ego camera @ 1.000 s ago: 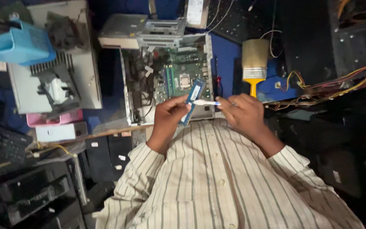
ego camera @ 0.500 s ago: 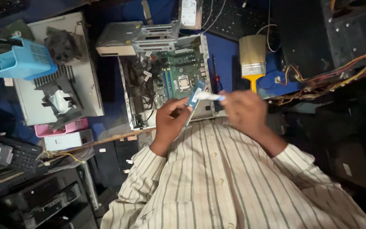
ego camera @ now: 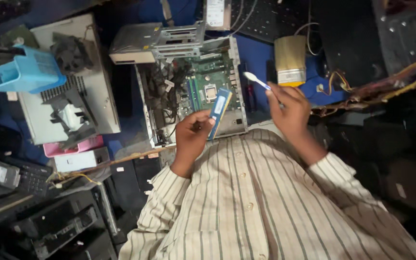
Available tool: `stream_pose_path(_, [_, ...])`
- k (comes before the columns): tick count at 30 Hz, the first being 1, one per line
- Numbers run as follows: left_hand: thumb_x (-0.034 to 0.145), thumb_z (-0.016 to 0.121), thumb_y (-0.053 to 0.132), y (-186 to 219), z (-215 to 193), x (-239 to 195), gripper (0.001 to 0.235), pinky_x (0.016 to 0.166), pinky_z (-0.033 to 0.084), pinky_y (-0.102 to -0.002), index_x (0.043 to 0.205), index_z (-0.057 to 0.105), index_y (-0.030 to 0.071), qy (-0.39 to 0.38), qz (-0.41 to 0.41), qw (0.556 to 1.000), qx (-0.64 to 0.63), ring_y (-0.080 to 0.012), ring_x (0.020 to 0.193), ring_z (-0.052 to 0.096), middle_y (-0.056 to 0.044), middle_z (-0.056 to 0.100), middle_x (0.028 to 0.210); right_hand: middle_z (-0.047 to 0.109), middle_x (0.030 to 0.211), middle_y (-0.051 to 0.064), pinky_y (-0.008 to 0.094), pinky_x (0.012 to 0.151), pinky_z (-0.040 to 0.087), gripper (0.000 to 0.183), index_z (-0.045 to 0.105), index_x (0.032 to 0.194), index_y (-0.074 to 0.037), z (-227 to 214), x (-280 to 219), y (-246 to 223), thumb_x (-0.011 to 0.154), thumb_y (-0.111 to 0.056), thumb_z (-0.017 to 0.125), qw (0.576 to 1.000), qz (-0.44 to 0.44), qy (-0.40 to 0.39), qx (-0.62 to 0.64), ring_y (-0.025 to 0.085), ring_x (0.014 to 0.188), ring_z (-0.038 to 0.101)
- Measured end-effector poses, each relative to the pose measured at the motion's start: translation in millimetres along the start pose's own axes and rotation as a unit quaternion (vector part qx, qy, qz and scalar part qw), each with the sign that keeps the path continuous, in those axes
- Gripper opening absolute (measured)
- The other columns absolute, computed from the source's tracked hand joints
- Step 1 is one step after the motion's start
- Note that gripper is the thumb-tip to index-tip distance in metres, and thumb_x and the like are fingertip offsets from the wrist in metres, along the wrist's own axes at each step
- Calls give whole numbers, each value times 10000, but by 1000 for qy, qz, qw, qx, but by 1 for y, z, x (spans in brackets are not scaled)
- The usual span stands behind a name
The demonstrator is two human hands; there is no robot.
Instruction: The person removes a hard drive from a desktop computer case using a screwdriver, then cleans a RAM stick with a toothbrush. The person places the cleaned RAM stick on the workbench and continues to adjust components inside the open computer case.
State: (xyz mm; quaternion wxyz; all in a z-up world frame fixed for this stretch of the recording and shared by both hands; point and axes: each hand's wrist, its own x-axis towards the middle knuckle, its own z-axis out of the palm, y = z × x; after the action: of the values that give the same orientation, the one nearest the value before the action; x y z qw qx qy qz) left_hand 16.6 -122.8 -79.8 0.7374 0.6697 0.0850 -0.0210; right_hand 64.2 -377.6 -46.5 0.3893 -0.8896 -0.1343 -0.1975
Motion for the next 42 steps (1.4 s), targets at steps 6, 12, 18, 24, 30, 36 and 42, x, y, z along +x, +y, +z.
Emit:
stream_pose_path(6, [899, 765, 42, -16, -5, 14, 288, 616, 435, -194, 1170, 707, -35, 61, -77, 994, -37, -28, 714, 570, 15, 698, 857, 710, 815, 48, 360, 613, 491, 91, 798, 969, -105, 6, -5, -14, 885, -136, 788, 978, -168, -122, 30, 224, 681, 632])
stream_pose_path(12, [904, 781, 28, -28, -6, 17, 291, 647, 432, -187, 1175, 713, -52, 52, -53, 996, -56, -17, 736, 553, 25, 670, 844, 728, 857, 28, 340, 640, 531, 103, 800, 977, -125, 11, -1, -9, 884, -167, 809, 978, -147, -150, 2, 208, 719, 654])
stream_pose_path(18, [892, 773, 30, -29, -5, 17, 292, 635, 440, -190, 1169, 713, -42, 55, -65, 995, -47, -20, 731, 569, 20, 691, 854, 734, 847, 24, 346, 641, 541, 151, 814, 1011, -111, 11, -2, -4, 872, -169, 795, 976, -138, -166, -1, 206, 723, 668])
stream_pose_path(24, [895, 765, 42, -24, -9, 15, 284, 624, 433, -191, 1166, 718, -25, 40, -76, 996, -38, -19, 723, 571, 19, 696, 854, 722, 821, 32, 353, 621, 534, 114, 804, 984, -116, 11, 2, -5, 882, -163, 790, 971, -150, -184, 21, 205, 719, 668])
stream_pose_path(30, [882, 767, 27, -23, -8, 7, 282, 608, 413, -194, 1154, 724, -32, 26, -94, 994, -41, -24, 710, 562, 13, 698, 841, 711, 804, 39, 369, 611, 527, 160, 813, 1003, -91, 9, -2, 0, 857, -154, 790, 974, -154, -167, 6, 229, 707, 659])
stream_pose_path(36, [899, 743, 26, -18, -5, 1, 268, 653, 473, -195, 1162, 720, -22, -2, -108, 993, -42, -32, 738, 615, 2, 727, 868, 707, 804, 44, 362, 615, 523, 125, 806, 1009, -108, 5, -3, 4, 891, -143, 785, 984, -101, -148, -19, 223, 717, 657])
stream_pose_path(42, [914, 734, 39, -10, -3, -1, 250, 651, 465, -210, 1160, 739, -5, -23, -96, 995, -27, -44, 734, 597, 5, 708, 853, 717, 822, 65, 370, 594, 514, 152, 807, 1025, -75, 3, -6, 8, 893, -147, 786, 990, -91, -111, -16, 242, 686, 645])
